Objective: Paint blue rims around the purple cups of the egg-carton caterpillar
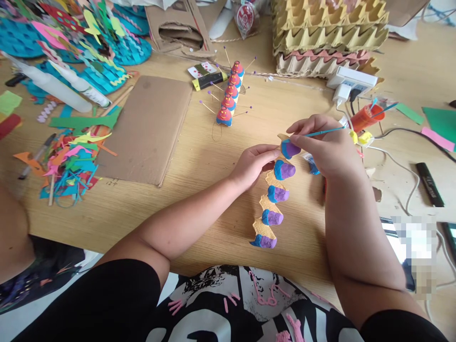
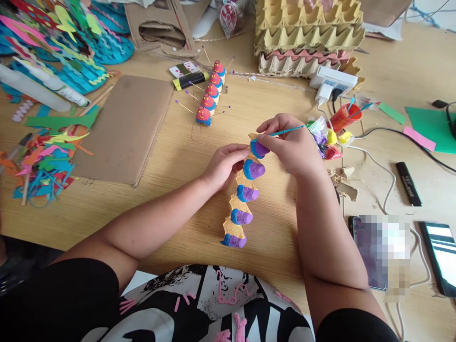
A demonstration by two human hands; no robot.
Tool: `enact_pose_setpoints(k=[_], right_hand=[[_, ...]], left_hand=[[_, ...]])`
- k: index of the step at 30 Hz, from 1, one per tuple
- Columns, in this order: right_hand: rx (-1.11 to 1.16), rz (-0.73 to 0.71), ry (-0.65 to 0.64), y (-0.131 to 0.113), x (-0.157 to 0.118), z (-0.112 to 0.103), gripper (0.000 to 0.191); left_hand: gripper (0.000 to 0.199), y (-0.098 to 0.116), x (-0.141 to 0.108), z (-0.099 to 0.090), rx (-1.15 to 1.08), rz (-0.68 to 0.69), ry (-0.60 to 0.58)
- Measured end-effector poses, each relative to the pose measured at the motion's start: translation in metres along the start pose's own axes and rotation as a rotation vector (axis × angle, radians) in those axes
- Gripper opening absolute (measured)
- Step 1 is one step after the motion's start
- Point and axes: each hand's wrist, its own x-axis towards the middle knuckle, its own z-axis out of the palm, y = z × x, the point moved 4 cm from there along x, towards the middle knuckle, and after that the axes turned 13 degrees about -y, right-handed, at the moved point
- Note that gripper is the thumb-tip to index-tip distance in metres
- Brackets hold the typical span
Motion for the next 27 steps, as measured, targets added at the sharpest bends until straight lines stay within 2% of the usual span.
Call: enact_pose_setpoints(k=[4, 10, 17, 21, 27], right_hand=[[0.001, 0.003, 0.025, 0.0007, 0.0004, 0.0003, 0.035], [-0.033, -0.023, 0.027, 0.0067, 0.0023, -0.0012, 0.034], [-0.009, -0.008, 0.058, 0.0064, 0.0019, -0.0012, 0.033], [0.001, -0.010, 0.068, 0.0064, 0.0025, 0.0002, 0.034], [0.164, 0.012, 0.023, 0.0066, 0.0054, 0.0024, 0.042]], left_hand=[[0.018, 0.0016, -0.0004, 0.0024, -0.026, 0.015, -0.029], [0.019, 0.0003, -0.0004, 0.0007, -0.009, -0.011, 0.010], [0.021, 0.0013, -0.0004, 0.0027, -0.026, 0.015, -0.038], [0.017, 0.0020, -0.0009, 0.0038, -0.030, -0.014, -0.009], [0.014, 0.0053, -0.0023, 0.0062, -0.044, -0.021, 0.022]])
